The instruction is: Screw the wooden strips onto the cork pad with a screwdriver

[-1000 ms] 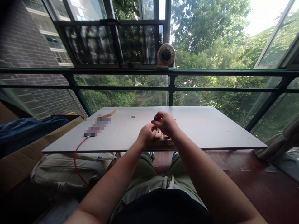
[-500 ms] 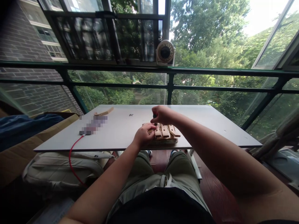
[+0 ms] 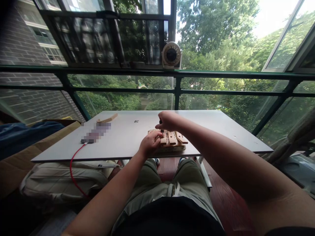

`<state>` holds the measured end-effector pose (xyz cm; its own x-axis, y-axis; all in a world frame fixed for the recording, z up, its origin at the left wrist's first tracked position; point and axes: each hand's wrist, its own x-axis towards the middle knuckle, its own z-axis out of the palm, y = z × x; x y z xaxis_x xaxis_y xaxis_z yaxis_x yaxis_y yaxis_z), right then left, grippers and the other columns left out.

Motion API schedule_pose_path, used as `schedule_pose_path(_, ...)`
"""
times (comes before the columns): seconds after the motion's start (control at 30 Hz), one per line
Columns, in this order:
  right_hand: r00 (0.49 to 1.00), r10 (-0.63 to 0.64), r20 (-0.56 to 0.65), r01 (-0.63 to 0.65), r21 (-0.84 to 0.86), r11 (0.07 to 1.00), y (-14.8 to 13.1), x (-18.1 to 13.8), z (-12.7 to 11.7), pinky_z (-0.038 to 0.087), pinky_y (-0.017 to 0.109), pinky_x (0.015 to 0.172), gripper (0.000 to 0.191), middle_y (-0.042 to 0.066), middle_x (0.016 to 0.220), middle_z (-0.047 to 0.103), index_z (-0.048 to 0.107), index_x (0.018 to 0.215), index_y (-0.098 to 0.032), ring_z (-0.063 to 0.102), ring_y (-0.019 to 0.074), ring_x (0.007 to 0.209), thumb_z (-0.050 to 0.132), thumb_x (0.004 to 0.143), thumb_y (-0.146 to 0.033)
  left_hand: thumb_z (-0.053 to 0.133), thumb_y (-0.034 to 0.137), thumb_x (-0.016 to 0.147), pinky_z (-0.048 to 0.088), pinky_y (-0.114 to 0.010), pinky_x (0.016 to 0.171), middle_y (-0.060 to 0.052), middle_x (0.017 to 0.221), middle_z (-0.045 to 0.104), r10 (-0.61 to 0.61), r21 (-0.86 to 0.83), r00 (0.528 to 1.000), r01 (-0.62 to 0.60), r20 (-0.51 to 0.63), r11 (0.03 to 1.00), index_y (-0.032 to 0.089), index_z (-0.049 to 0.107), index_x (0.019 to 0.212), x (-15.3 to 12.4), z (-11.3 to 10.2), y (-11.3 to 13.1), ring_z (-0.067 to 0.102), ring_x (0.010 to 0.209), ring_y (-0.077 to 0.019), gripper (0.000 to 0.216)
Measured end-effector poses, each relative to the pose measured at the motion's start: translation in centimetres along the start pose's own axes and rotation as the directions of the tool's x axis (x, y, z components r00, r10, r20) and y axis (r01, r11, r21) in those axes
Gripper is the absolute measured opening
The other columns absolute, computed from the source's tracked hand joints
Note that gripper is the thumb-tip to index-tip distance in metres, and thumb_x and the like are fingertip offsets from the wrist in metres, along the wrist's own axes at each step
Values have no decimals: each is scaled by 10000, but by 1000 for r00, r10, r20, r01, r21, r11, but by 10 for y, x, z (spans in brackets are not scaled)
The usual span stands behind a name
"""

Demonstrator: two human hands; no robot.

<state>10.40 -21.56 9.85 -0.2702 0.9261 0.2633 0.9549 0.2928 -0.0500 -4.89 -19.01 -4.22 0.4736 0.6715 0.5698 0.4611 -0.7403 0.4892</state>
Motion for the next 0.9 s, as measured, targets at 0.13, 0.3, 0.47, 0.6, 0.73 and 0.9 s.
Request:
schedule_pose_path(0.13,1000,16,16,-16,-32,999,0,-1,-1,275,281,522,327,65,685,667,678,794,-148,495,146,565,665,762,-473,483,208,857,428,-383,1093,-30,1244,673,-3,-1,1000,3,-3,1000,217,666,1043,-1,0,0,588,1185,-225,260)
schedule_pose_path(0.3,999,34,14,-33,-66,997,3,-2,-2,286,290,526,349,85,706,683,690,810,-144,528,165,579,653,781,-490,486,195,853,430,-378,1089,-29,1268,663,-3,-2,1000,3,-9,1000,212,669,1032,-1,0,1,573,1207,-228,257)
schedule_pose_path(0.47,999,34,10,-33,-96,995,4,-2,-3,307,292,540,387,113,783,711,706,872,-133,573,190,634,649,793,-508,490,198,854,424,-382,1098,-28,1270,665,-4,-5,1000,4,-6,1000,214,672,1035,-1,-1,2,577,1209,-227,257)
schedule_pose_path(0.6,999,35,6,-34,-118,992,6,-2,-2,310,293,536,397,119,780,711,704,875,-135,585,199,632,630,807,-519,504,204,849,421,-387,1099,-25,1261,672,-9,-4,1000,9,-5,1000,219,670,1037,-1,-1,2,585,1197,-230,252)
schedule_pose_path(0.73,999,45,0,-45,-150,988,4,-3,-4,335,298,542,409,131,772,712,712,865,-138,615,223,649,615,816,-533,507,205,847,433,-386,1085,-21,1269,668,-12,-6,1000,12,-7,1000,222,672,1032,-1,-1,2,580,1204,-234,248)
schedule_pose_path(0.9,995,97,-18,-99,-196,976,-5,-6,-5,407,314,611,454,166,796,723,747,858,-143,660,259,718,576,846,-563,494,193,848,423,-376,1099,-22,1260,671,-8,-18,1000,8,-8,1000,221,676,1026,0,-1,2,572,1224,-224,255)
